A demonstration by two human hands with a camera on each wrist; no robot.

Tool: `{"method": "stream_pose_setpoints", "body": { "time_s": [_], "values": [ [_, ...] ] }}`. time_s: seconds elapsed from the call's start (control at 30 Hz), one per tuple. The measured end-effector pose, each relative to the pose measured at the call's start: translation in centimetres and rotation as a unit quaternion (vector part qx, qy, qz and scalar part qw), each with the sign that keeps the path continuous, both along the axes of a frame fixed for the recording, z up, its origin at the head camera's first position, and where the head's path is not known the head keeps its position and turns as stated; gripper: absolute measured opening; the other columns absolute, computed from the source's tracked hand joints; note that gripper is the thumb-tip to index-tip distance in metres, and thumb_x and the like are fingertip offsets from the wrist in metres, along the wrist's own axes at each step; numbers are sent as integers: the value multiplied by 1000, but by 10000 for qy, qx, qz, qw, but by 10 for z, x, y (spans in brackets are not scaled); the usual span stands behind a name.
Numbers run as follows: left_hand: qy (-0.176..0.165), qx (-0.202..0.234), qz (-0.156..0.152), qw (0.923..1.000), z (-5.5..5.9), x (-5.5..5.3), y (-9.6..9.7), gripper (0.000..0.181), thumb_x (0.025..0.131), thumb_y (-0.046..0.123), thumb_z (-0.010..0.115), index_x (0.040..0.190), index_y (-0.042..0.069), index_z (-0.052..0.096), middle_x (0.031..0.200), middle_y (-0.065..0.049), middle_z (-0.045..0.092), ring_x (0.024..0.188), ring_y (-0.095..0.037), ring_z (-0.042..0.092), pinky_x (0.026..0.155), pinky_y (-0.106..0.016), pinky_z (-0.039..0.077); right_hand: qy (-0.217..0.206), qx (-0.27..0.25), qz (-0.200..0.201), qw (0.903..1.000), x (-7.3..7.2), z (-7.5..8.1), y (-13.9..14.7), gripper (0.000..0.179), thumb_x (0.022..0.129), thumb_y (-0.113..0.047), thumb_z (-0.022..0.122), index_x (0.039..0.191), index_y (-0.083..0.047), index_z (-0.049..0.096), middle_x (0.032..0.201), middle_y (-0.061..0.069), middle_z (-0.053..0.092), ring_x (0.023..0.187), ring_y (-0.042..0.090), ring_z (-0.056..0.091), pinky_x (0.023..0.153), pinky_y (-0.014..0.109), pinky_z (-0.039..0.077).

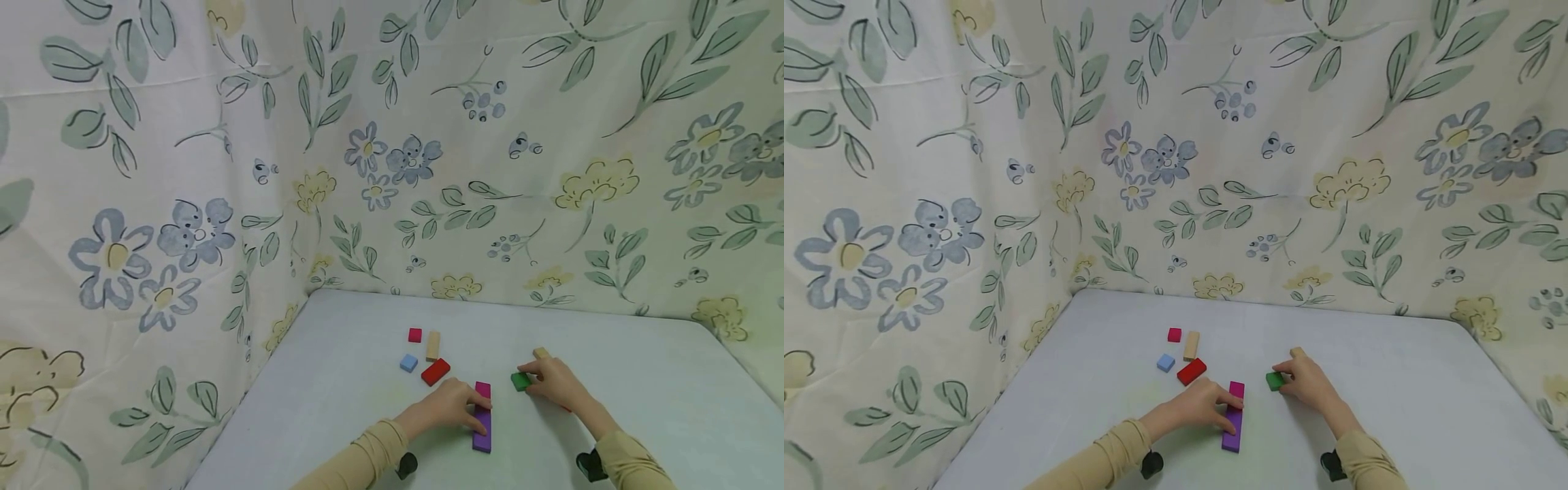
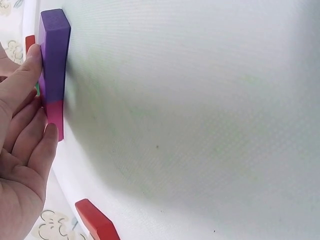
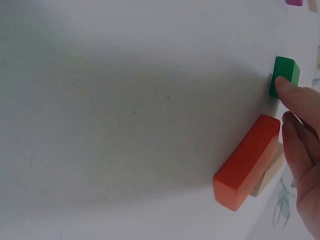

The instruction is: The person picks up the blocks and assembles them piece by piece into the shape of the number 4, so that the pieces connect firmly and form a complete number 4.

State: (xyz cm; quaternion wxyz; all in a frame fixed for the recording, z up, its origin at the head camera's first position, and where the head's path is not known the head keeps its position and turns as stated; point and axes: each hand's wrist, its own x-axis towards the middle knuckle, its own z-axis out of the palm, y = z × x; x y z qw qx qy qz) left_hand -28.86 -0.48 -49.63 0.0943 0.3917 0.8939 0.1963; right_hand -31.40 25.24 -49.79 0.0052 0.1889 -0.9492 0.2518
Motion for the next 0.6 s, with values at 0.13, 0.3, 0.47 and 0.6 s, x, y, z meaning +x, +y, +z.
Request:
{"method": "stream_pose_setpoints", "body": {
  "time_s": [0.13,0.3,0.47,0.6],
  "values": [
    [-42,32,1,10000,0,0,0,43,75,35,78,116,23,70,111,15,69,72,6,43,61,-8,36,12,-143,-63,9999,2,-2,0,35,73,-8,78,106,-1,71,105,18,71,92,33,65,74,45,54],
    [-104,-14,39,9999,-2,-2,0,44,75,35,78,117,24,69,112,15,69,73,6,44,62,-8,36,99,-301,-70,9995,5,-1,1,33,75,-11,77,107,-3,71,105,15,71,89,28,65,73,43,54],
    [-143,-10,39,9999,-2,-2,0,44,75,34,78,117,24,69,112,15,69,73,5,45,63,-9,36,337,-452,-79,9984,8,4,1,32,75,-13,78,105,-3,72,103,14,72,88,31,67,74,44,55],
    [-67,-22,1,10000,-2,-2,0,44,76,35,78,117,24,69,112,14,69,74,5,46,65,-8,36,556,-567,-96,9968,8,6,1,31,75,-15,78,103,-4,73,101,13,72,87,31,68,74,42,56]
  ]
}}
